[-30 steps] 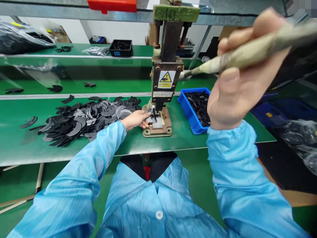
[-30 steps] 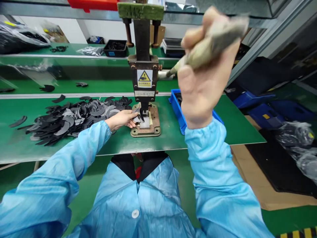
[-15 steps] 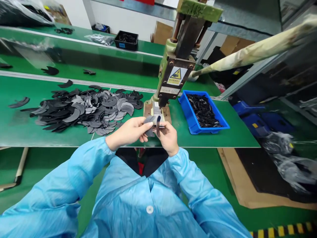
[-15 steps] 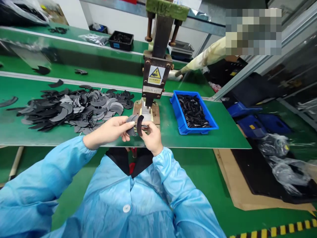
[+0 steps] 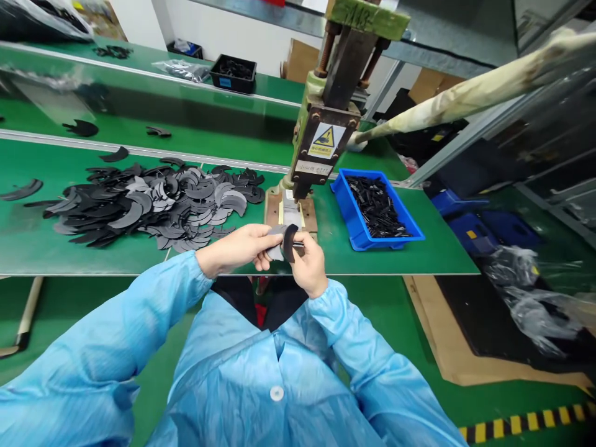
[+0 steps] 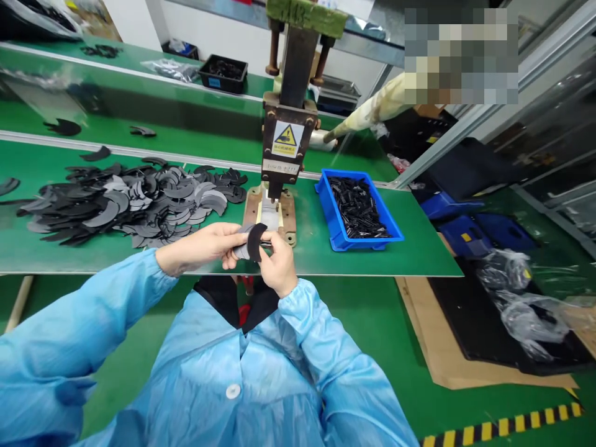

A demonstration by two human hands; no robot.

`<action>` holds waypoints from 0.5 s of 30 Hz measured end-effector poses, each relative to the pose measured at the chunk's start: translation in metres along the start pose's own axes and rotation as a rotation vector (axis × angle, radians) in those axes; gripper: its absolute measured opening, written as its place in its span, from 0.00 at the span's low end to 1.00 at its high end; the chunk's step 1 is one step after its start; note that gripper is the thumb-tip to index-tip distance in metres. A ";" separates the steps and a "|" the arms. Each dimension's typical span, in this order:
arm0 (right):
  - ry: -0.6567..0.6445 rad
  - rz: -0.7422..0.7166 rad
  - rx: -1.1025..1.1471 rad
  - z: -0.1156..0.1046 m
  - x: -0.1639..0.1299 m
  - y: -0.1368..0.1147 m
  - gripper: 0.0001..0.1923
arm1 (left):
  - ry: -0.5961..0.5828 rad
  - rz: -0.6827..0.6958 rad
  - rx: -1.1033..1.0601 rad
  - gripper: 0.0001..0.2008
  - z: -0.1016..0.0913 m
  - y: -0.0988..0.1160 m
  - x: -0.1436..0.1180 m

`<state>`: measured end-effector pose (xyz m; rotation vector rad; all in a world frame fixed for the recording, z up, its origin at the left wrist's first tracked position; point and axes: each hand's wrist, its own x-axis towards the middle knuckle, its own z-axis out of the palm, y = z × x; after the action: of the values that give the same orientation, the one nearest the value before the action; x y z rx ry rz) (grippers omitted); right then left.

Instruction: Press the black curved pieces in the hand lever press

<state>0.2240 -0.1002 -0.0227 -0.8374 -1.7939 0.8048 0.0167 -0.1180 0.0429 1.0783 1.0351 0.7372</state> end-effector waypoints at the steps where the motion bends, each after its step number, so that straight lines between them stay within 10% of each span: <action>1: -0.029 -0.024 -0.034 -0.005 0.003 -0.001 0.10 | 0.023 0.015 0.053 0.32 -0.003 -0.001 0.001; 5: -0.121 -0.134 -0.156 -0.021 0.009 -0.004 0.08 | 0.122 0.095 0.275 0.26 -0.008 -0.004 -0.001; 9: -0.143 -0.205 -0.250 -0.025 0.009 -0.001 0.08 | 0.514 0.471 0.640 0.18 0.005 -0.004 -0.011; 15: -0.162 -0.271 -0.311 -0.026 0.007 0.002 0.08 | 0.390 0.447 0.704 0.19 0.016 -0.015 -0.007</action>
<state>0.2469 -0.0893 -0.0132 -0.7180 -2.1573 0.4330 0.0286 -0.1349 0.0323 1.8607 1.4626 0.9973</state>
